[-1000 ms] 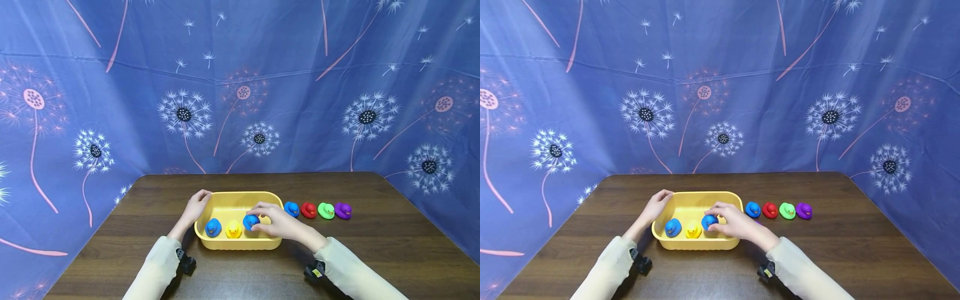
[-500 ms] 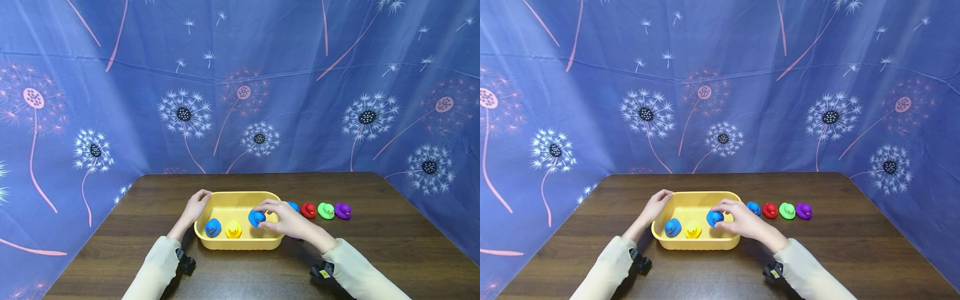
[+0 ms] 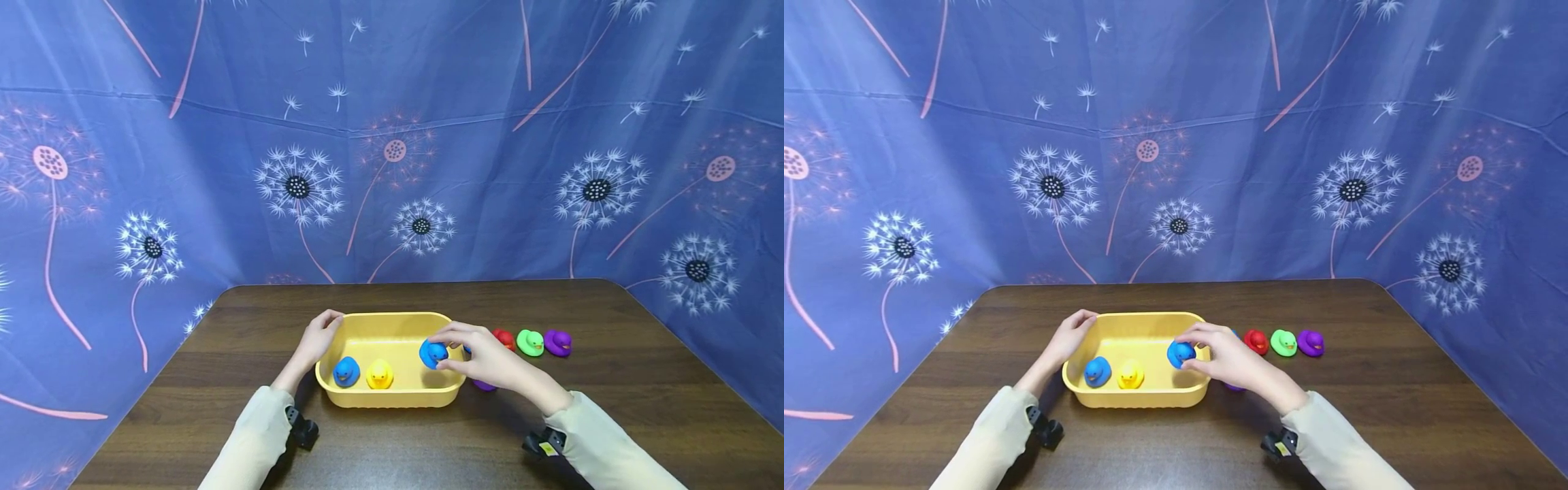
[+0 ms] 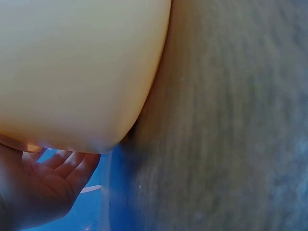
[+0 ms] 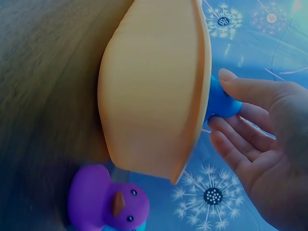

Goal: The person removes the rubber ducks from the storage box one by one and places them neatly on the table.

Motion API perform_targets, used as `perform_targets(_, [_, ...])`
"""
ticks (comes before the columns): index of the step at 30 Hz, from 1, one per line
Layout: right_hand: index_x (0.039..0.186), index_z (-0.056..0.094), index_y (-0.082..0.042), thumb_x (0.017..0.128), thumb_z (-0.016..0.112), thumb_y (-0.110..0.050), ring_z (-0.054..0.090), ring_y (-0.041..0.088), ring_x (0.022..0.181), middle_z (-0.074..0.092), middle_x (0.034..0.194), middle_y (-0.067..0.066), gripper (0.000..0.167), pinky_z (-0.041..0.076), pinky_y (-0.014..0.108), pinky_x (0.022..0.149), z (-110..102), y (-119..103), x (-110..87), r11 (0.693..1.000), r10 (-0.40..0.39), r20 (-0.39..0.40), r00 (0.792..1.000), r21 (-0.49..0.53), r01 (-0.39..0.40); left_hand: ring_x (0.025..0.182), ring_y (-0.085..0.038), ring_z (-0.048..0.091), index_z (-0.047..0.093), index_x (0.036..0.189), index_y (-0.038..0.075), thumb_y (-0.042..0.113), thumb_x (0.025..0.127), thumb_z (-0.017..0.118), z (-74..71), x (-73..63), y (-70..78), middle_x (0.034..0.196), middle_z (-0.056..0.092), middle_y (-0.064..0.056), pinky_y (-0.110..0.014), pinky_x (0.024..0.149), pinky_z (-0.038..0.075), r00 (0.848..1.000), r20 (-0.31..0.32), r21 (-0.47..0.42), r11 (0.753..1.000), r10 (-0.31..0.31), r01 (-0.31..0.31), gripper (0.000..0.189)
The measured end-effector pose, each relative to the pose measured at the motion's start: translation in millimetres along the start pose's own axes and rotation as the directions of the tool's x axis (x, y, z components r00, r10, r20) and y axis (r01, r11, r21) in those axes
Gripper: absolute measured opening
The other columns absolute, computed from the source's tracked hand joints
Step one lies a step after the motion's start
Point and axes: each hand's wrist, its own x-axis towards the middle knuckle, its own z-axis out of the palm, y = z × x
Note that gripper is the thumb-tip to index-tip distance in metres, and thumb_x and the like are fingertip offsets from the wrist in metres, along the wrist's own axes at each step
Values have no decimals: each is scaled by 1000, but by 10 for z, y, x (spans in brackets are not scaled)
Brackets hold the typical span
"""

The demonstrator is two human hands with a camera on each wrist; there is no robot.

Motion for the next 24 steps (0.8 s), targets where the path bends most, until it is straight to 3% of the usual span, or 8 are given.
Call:
perform_targets(11, [110, 68, -9, 79, 75, -20, 59, 6, 84, 65, 103, -3, 34, 51, 22, 70, -113, 35, -115, 1000, -3, -47, 999, 3, 3, 102, -26, 57, 61, 113, 5, 23, 99, 46, -2, 9, -7, 111, 63, -14, -42, 86, 44, 1000, 6, 2, 1000, 14, -14, 27])
perform_targets(20, [110, 68, -7, 79, 74, -17, 60, 9, 83, 65, 102, -2, 32, 52, 22, 70, -183, 27, -196, 1000, 23, -55, 998, 6, -23, 99, -25, 56, 61, 112, 6, 23, 99, 46, -9, 19, -11, 109, 63, -13, -39, 83, 44, 1000, 10, 7, 1000, 22, -22, 27])
perform_targets(24, [106, 68, -8, 79, 75, -15, 59, 14, 79, 64, 98, -4, 29, 50, 20, 67, -198, 60, -234, 1000, -5, -77, 997, -5, 4, 98, -25, 56, 61, 112, 5, 22, 98, 46, -5, 18, -13, 108, 63, -13, -39, 83, 44, 1000, 6, 9, 1000, 22, -22, 26])
